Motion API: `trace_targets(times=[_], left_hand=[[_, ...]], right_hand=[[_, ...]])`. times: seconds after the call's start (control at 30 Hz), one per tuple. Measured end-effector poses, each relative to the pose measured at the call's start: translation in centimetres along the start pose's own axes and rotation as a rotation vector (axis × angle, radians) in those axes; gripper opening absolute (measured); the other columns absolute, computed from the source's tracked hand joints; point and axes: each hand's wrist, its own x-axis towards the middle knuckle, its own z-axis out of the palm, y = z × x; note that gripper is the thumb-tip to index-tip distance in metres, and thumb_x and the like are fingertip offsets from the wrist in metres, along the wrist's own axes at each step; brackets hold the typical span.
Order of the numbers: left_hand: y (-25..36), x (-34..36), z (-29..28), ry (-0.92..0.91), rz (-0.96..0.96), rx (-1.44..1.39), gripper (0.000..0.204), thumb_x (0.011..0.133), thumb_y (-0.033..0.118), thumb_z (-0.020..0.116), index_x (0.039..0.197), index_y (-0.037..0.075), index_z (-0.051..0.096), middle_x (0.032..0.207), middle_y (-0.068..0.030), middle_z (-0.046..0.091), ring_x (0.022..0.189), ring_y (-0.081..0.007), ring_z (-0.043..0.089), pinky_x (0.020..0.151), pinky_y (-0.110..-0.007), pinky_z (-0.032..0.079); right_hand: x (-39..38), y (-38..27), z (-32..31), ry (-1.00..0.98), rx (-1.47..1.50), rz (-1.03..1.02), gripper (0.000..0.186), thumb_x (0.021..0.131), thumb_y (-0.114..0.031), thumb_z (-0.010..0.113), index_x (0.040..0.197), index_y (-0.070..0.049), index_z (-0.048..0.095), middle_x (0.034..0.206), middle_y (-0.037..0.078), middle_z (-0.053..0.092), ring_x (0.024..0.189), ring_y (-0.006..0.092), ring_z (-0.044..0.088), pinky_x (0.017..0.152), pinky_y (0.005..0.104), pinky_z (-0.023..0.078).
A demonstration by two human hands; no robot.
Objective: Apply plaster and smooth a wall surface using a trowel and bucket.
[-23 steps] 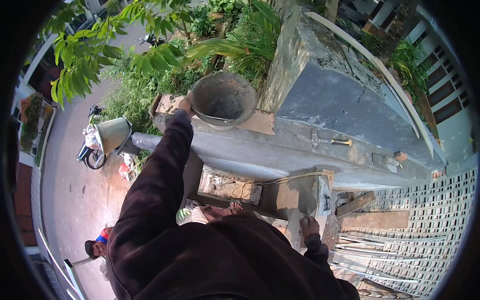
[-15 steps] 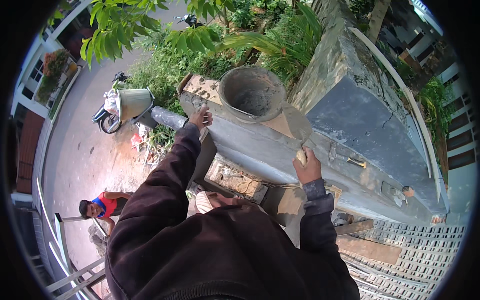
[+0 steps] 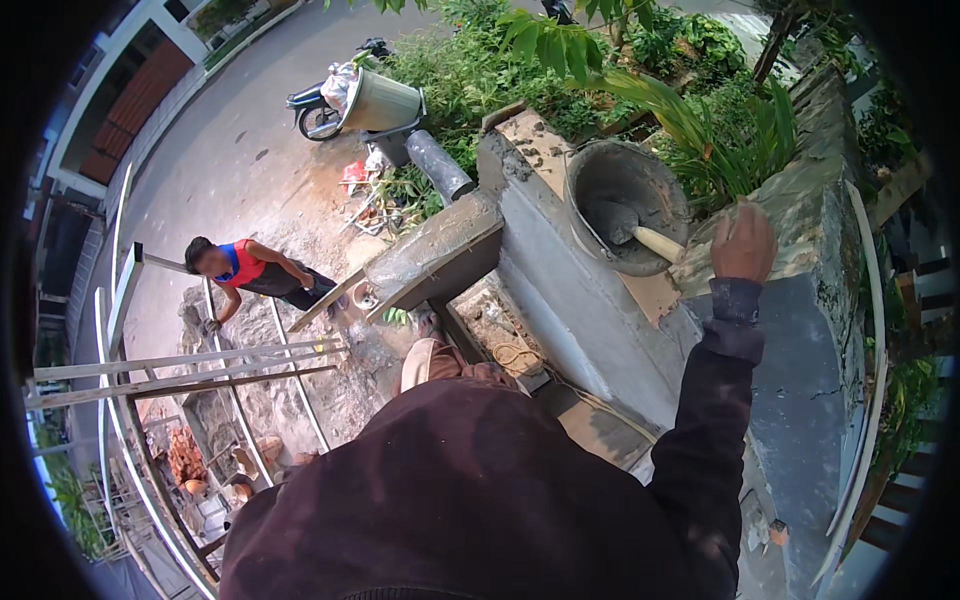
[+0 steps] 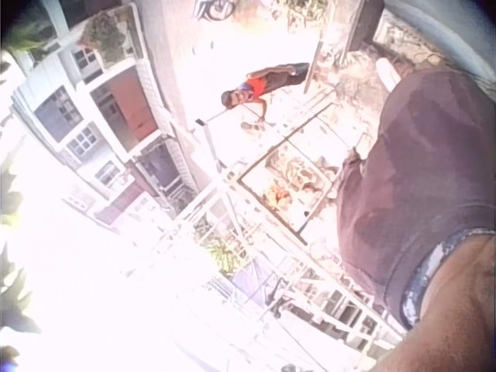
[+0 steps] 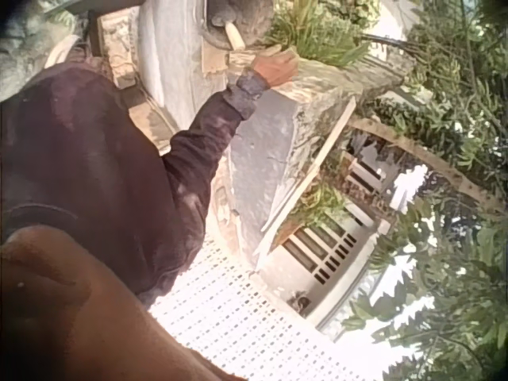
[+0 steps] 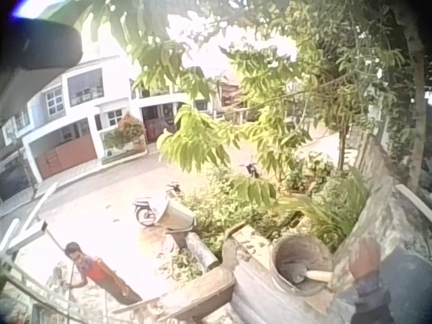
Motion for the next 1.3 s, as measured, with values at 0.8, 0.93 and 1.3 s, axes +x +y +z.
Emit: trace_targets(times=[0.8,0.93,1.3], left_hand=[[19.4,14.9,-27.5,0.002,-0.305,-1.011,0.028,0.085,0.025,0.042,0.083,-0.001,0.051,0.073,-0.0086,0.057,0.062,-0.0175,0.055,0.056,-0.027,0.042],[15.5,10.8,-23.4,0.032,-0.508,-0.977,0.024,0.084,0.019,0.042,0.071,0.0,0.049,0.059,-0.0083,0.053,0.048,-0.016,0.053,0.043,-0.027,0.042],[17.2,-1.2,-19.1,-0.129,-0.96,-0.707,0.029,0.079,0.028,0.055,0.068,0.002,0.056,0.058,-0.0069,0.059,0.051,-0.0139,0.056,0.05,-0.029,0.042]], right_hand=[[-0.9,13.6,0.4,0.399,-0.279,0.421,0.021,0.071,-0.028,0.049,0.083,-0.015,0.06,0.079,0.008,0.062,0.067,0.0266,0.059,0.059,0.0379,0.047],[-1.0,15.3,1.7,0.295,-0.228,0.486,0.03,0.074,-0.034,0.045,0.094,-0.018,0.06,0.09,0.009,0.06,0.078,0.0276,0.058,0.068,0.0378,0.046],[-1.3,22.7,4.0,-0.082,-0.11,0.101,0.037,0.078,-0.03,0.036,0.094,-0.001,0.054,0.086,0.024,0.055,0.083,0.0389,0.052,0.071,0.0422,0.041]])
